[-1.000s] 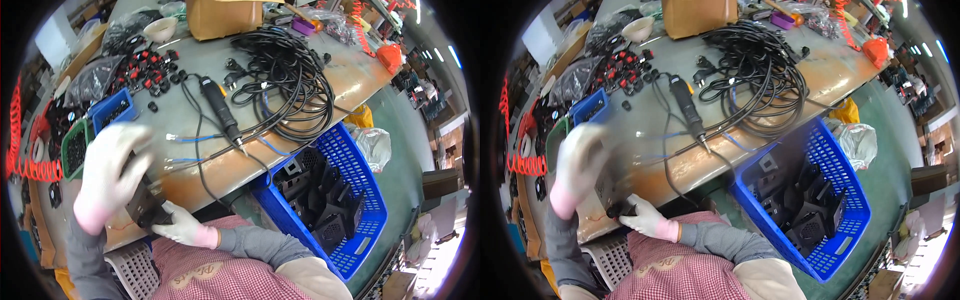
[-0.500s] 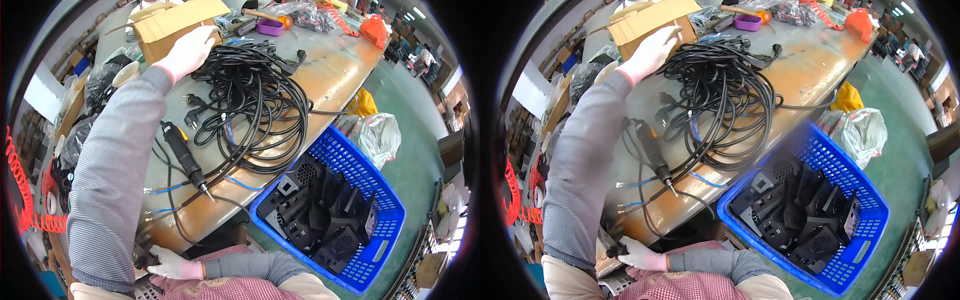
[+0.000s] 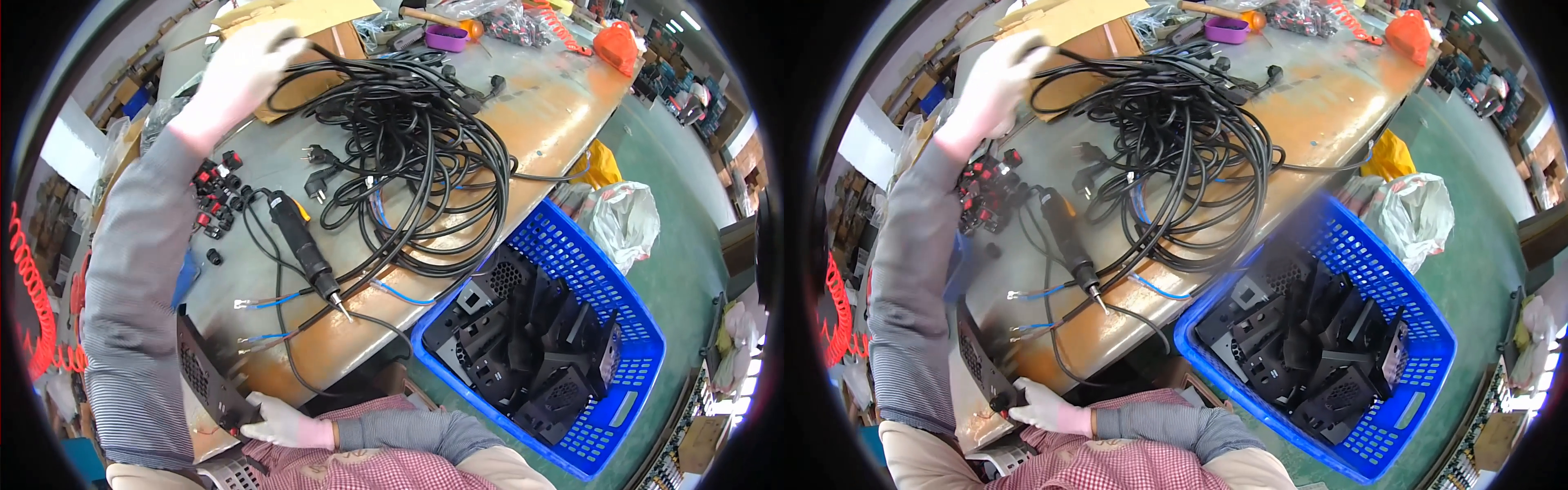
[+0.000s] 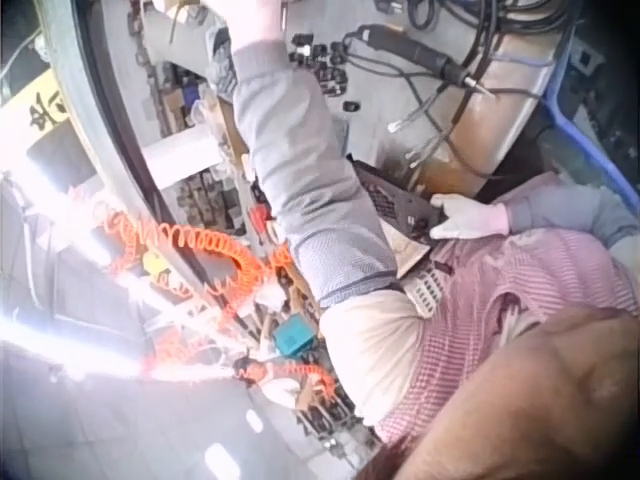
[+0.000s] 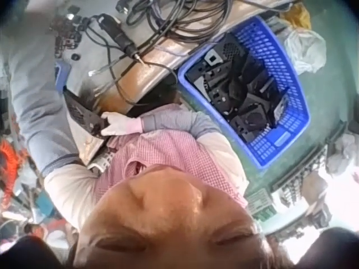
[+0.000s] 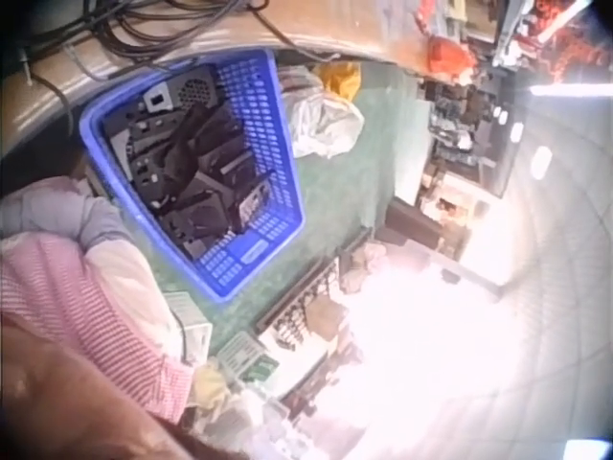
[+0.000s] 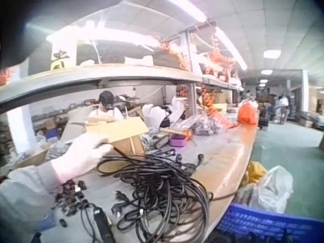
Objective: The person assembles a cooling fan, a power switch, and a power cable into an electronics housing unit, securing the components with screws using an electric screwdriver.
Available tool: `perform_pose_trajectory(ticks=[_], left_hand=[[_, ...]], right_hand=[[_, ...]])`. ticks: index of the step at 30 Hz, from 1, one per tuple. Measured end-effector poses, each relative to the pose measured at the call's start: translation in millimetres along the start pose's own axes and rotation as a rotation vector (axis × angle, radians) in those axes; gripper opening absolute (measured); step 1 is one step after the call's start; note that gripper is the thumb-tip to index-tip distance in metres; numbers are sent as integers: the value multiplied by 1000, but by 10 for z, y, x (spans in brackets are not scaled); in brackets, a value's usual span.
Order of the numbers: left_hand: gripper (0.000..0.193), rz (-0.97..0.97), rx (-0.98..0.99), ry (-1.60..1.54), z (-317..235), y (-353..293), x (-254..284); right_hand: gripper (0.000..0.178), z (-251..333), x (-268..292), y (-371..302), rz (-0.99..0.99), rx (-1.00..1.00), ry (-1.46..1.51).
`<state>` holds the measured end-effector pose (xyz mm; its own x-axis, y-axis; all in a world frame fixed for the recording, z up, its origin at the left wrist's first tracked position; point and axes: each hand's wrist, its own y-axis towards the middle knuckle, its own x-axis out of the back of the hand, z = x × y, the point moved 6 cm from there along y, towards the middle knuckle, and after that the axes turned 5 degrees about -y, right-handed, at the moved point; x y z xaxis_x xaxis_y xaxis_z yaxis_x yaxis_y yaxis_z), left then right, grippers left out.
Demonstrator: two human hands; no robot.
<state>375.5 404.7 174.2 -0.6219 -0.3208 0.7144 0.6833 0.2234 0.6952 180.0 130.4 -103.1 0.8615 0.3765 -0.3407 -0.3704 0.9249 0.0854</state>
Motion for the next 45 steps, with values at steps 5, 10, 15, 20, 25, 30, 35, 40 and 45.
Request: perform_pose_trajectory(ticks=[5, 10, 15, 20, 25, 30, 35, 40, 45], left_hand=[[28, -213, 425, -370, 35, -864, 1565], [37, -495, 905, -675, 478, -2107, 3069], [33, -740, 900, -121, -37, -3499, 4597], [29, -1180, 1140, -506, -350, -5429, 4776], [30, -1281, 1511, -108, -1062, -7768, 4711], [40, -852, 1718, 537, -1309, -8481, 4365], [42, -382, 1298, 1291, -1143, -7078, 4187], [20, 42, 1000, 331, -435, -5550, 2777], [19, 381, 1131, 434, 75, -5076, 1972]], right_hand=[[41, -81, -52, -37, 74, -122, 139], [36, 104, 22, -59, 64, -250, 304], [33, 232, 4, -85, 75, -246, 157], [49, 146, 87, -19, 18, -136, 185], [33, 198, 28, -86, -99, -241, 259], [42, 170, 25, -109, -148, -235, 351], [41, 228, -49, -55, -160, -200, 383], [40, 151, 55, -124, -163, -237, 335], [40, 239, 24, -135, -219, -244, 293]])
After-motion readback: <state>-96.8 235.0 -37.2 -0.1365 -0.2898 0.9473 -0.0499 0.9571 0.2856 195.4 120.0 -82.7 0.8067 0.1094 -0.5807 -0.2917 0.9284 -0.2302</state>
